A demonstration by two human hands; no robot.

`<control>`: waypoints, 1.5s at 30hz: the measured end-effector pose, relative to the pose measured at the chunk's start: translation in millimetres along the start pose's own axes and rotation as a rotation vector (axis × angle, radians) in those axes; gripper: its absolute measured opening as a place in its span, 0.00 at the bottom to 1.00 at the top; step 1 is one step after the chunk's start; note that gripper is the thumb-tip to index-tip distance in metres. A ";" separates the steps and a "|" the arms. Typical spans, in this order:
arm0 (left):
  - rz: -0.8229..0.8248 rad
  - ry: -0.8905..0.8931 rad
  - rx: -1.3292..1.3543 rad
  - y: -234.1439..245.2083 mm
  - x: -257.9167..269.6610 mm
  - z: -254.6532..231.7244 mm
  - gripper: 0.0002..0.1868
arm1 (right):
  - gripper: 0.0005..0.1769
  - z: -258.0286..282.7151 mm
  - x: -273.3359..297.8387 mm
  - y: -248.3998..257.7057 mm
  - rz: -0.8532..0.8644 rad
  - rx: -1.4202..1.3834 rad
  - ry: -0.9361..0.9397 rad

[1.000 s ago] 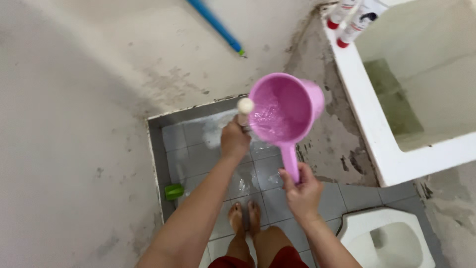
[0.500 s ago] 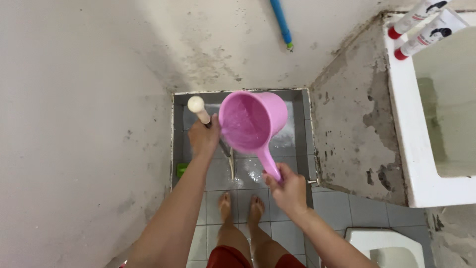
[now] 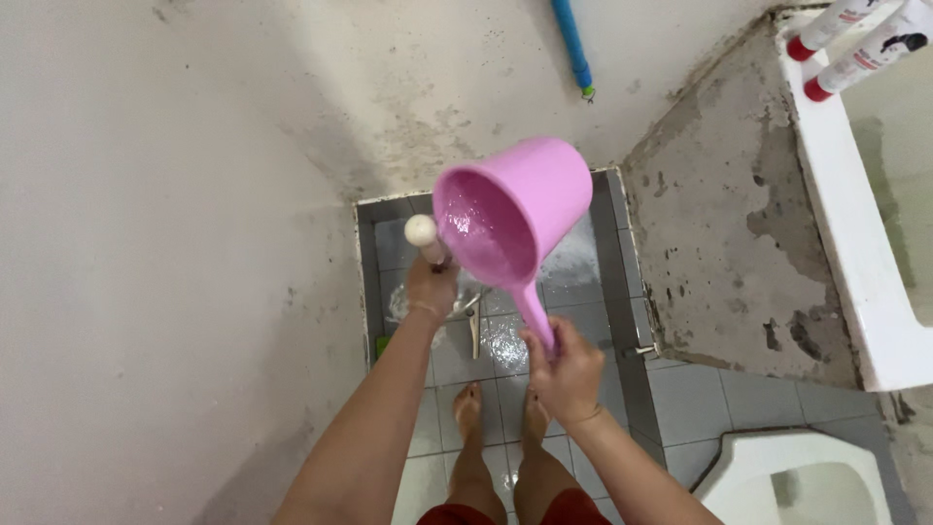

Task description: The person uses a squeegee to move soapy water and foam across a tiled bathroom floor, rinsing the area with water from a pink pitcher filled from a basin.

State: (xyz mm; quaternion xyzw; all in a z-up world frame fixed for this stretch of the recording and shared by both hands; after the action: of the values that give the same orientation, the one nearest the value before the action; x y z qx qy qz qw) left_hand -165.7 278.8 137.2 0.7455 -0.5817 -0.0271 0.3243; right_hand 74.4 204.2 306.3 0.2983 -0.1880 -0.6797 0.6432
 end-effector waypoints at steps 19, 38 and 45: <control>-0.074 0.010 0.002 -44.8 -28.2 -66.8 0.27 | 0.15 -285.7 101.0 -44.0 0.951 0.470 -0.906; 0.159 -0.229 0.081 -182.8 -71.2 -201.2 0.18 | 0.14 -283.4 -49.8 89.6 -0.047 0.562 -0.112; 0.221 -0.263 0.079 -223.0 -61.7 -210.3 0.18 | 0.31 -270.2 -100.8 208.8 -0.274 0.399 -0.452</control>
State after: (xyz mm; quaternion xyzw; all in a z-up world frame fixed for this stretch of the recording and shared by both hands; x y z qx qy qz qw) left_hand 91.8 453.6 167.3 0.6792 -0.6981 -0.0656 0.2171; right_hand 407.9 317.0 253.2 0.2826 -0.4133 -0.7587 0.4169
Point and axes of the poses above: each hand's wrist, its own x-axis away from the middle knuckle, its own y-axis out of the back of the hand, z = x × y, the point moved 9 cm from there along -x, towards the middle knuckle, and after that the axes turned 5 degrees about -y, right-handed, at the moved point
